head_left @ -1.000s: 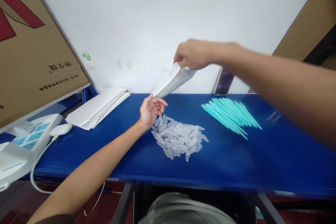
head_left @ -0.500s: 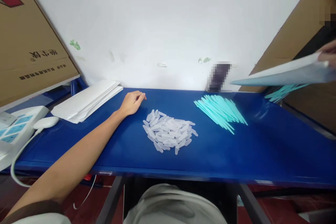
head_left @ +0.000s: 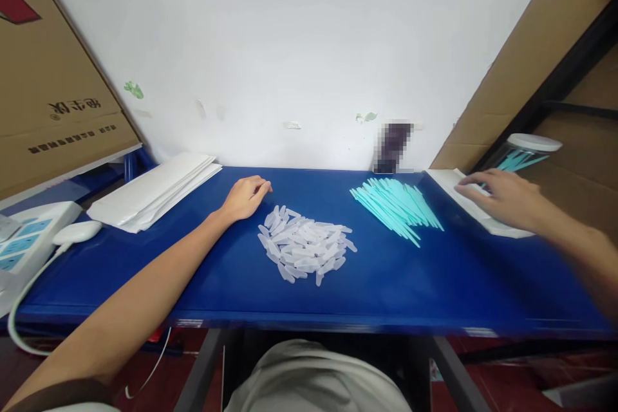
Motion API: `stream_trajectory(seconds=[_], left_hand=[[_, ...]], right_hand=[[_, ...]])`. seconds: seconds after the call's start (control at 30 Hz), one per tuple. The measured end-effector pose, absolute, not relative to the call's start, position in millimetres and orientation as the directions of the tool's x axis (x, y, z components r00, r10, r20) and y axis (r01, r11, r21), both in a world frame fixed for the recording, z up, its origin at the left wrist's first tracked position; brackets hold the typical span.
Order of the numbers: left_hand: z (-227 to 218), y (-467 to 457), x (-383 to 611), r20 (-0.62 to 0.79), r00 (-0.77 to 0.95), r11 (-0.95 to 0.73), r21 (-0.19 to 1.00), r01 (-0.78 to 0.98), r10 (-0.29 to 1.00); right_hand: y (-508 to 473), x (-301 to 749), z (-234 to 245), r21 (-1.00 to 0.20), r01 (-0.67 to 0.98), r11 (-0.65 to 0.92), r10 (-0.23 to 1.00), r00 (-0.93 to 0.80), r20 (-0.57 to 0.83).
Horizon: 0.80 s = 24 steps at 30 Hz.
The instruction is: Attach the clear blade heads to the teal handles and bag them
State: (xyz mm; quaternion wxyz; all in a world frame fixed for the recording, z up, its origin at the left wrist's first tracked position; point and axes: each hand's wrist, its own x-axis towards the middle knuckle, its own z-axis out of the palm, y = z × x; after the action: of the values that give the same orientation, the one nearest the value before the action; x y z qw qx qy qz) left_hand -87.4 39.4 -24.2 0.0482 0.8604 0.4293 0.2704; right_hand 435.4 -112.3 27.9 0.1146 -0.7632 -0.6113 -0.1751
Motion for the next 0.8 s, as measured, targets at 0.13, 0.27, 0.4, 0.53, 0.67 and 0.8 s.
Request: stream_trajectory(seconds=[0.13, 0.27, 0.4, 0.53, 0.67, 0.8], left_hand=[[-29, 43, -89, 0.432, 0.469, -0.621, 0.343, 0.705, 0.771], [-34, 45, -90, 0.429, 0.457, -0.613, 0.369, 0.699, 0.779], [-35, 43, -88, 0.423, 0.47, -0.621, 0.372, 0.689, 0.775], [-34, 46, -84, 0.407, 0.457, -0.61, 0.45, 0.652, 0.79], [-31, 57, -69, 0.362, 0.531, -0.642, 0.463, 0.611, 0.766], [-28, 74, -47, 0.336, 0.63, -0.71, 0.417, 0.567, 0.7]], right_hand=[[-96, 355, 28, -0.02, 0.998, -0.067, 0.951, 0.07, 0.301], [-82, 304, 20, 0.122, 0.992, -0.006, 0.998, 0.0, 0.055], [-76, 284, 18, 0.269, 0.962, -0.048, 0.992, 0.077, -0.101], [-70, 273, 14, 0.258, 0.966, 0.005, 0.989, 0.033, -0.143], [-56, 258, 3, 0.215, 0.977, 0.007, 0.999, 0.004, -0.053], [-39, 242, -5, 0.141, 0.988, 0.069, 0.997, -0.072, 0.02]])
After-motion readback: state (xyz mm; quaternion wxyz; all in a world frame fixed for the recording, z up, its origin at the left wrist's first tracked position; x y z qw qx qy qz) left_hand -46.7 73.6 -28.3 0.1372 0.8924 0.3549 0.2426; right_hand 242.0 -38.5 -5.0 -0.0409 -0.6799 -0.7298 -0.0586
